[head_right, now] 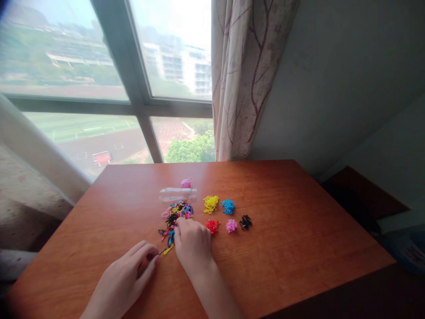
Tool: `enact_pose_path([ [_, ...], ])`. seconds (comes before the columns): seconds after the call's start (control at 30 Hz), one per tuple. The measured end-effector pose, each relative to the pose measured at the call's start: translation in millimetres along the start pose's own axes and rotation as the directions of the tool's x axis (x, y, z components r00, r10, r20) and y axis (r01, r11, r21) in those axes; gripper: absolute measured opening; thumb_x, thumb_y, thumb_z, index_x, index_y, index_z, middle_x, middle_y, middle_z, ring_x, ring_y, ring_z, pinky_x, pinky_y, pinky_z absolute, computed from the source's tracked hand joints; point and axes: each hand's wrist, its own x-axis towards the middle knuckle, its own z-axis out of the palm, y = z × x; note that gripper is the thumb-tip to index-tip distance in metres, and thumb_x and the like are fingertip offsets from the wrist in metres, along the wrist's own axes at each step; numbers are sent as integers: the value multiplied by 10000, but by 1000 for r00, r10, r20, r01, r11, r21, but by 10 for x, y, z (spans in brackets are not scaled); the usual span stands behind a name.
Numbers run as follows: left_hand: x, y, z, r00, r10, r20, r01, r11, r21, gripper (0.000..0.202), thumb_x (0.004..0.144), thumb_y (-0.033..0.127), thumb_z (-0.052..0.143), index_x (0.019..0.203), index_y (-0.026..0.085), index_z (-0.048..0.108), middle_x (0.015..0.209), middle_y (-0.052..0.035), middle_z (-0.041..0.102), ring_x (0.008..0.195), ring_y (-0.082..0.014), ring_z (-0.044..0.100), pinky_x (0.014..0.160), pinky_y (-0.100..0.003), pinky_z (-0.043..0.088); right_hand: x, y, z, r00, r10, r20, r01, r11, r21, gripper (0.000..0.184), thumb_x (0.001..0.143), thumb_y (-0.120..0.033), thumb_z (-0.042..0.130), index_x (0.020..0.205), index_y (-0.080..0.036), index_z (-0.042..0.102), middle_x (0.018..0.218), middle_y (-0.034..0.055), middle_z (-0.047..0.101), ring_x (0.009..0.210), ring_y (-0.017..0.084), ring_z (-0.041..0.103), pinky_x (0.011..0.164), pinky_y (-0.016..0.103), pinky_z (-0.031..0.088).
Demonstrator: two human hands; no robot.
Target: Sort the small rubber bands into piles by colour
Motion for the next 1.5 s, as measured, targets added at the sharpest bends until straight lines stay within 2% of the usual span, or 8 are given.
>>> enact_pose_path([
  [0.17, -30, 2, -51, 999, -32, 12, 32, 999, -14, 217, 919, 264, 404, 818, 246, 596, 850, 7, 663, 738, -157, 659, 665, -252, 480, 257, -48, 23, 1000, 4, -11, -5, 992, -128, 76, 906, -215, 615, 970, -250, 640, 866, 12, 719, 753, 173, 674, 597, 230, 389],
  [0.37, -25, -41, -56, 999, -35, 0, 35, 999, -13, 206, 922, 258, 410, 833, 251, 596, 859, 13, 666, 745, -154, 663, 666, -245, 475, 280, -16, 50, 999, -21, -32, 17, 992, -128, 104, 912, -190, 587, 860, -240, 663, 836, 12, 710, 764, 160, 664, 614, 223, 404],
  [0.67, 35, -1, -77, 999, 16, -30, -16, 1000, 14, 191, 931, 246, 416, 852, 254, 590, 861, 19, 663, 757, -149, 658, 663, -235, 463, 36, 113, 1, 983, 28, -183, 9, 979, 202, 152, 901, -180, 589, 859, -240, 722, 790, -5, 708, 709, 141, 644, 689, 217, 427],
  [0.87, 133, 107, -62, 995, 86, -50, -86, 996, -4, 189, 935, 242, 415, 865, 258, 589, 877, 14, 670, 772, -145, 667, 664, -228, 459, -198, 338, -121, 961, 107, -255, -7, 932, 364, 191, 910, -252, 551, 843, -222, 727, 734, 8, 703, 621, 138, 627, 605, 216, 453],
  [1.03, 228, 277, -49, 990, 137, -29, -137, 990, -3, 204, 950, 238, 394, 871, 252, 581, 885, 10, 655, 757, -144, 661, 660, -234, 445, -492, 926, -303, 868, 319, -380, -173, 912, 371, 303, 917, -424, 538, 879, -196, 734, 830, 67, 744, 668, 177, 676, 624, 245, 517],
  [1.17, 319, 440, -26, 982, 187, 6, -187, 982, 18, 210, 957, 230, 381, 862, 240, 568, 908, 1, 653, 753, -144, 656, 641, -232, 438, -609, 1405, -425, 771, 433, -466, -361, 901, 239, 441, 882, -561, 525, 852, -179, 744, 766, 92, 743, 633, 205, 678, 610, 276, 507],
  [1.37, 598, 844, -19, 953, 296, 64, -300, 951, 78, 171, 914, 176, 431, 876, 237, 586, 910, -10, 664, 738, -153, 651, 613, -238, 436, -603, 1640, -445, 802, 433, -410, -401, 901, 167, 473, 902, -555, 468, 924, -179, 755, 849, 113, 756, 724, 240, 706, 662, 312, 501],
  [1.5, 843, 1229, 31, 912, 380, 152, -395, 914, 90, 171, 924, 206, 443, 922, 223, 614, 957, -43, 674, 793, -173, 671, 649, -250, 482, -684, 1638, -441, 775, 461, -432, -435, 885, 165, 484, 902, -539, 466, 983, -157, 752, 891, 139, 755, 768, 258, 711, 691, 324, 504],
])
